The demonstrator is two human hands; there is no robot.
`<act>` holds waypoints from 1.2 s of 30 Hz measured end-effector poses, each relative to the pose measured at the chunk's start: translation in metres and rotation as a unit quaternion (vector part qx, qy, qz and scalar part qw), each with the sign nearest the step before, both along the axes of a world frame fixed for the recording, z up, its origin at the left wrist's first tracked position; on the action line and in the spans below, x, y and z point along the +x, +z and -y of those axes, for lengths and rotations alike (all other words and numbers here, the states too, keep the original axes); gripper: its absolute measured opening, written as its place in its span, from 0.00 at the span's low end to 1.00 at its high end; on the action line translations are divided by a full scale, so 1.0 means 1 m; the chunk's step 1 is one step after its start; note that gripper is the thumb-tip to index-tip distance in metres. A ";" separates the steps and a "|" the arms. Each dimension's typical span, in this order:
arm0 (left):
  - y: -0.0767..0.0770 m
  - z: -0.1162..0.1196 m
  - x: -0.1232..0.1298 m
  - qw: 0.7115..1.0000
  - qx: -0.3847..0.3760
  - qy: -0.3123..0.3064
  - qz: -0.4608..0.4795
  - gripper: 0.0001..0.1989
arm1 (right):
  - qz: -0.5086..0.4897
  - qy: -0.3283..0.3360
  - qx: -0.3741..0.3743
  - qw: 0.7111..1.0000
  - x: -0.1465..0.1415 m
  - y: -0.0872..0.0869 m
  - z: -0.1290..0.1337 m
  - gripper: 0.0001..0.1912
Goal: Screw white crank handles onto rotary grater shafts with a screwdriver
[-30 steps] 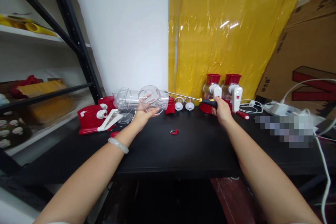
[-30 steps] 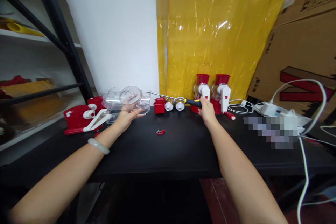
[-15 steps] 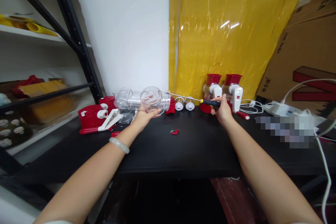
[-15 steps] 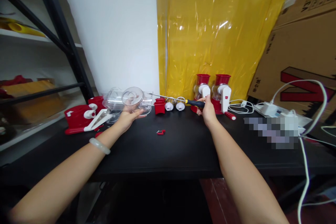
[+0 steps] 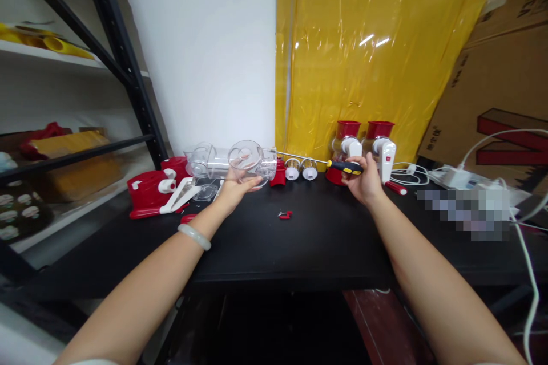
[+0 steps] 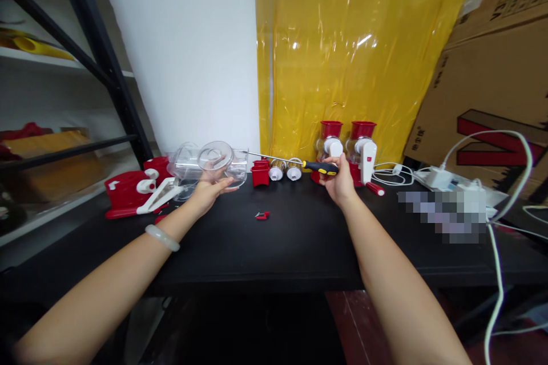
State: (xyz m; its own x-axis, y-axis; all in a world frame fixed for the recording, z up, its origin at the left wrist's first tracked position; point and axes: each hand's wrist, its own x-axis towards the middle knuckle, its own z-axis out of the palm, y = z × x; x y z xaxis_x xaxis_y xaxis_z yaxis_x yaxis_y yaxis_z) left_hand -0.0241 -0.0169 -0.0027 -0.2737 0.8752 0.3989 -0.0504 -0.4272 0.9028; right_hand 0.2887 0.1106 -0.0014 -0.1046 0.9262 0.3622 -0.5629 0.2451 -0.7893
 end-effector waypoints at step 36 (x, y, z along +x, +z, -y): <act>-0.003 -0.001 0.000 1.000 -0.010 -0.009 -0.003 0.51 | -0.081 0.043 -0.053 0.994 0.000 0.002 -0.002 0.15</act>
State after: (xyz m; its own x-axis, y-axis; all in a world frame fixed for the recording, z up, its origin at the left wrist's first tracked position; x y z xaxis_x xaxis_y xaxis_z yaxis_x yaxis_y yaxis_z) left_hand -0.0244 -0.0155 -0.0053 -0.2546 0.8877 0.3837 -0.0527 -0.4090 0.9110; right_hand 0.2885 0.1122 0.0004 -0.1339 0.9502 0.2814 -0.7001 0.1103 -0.7055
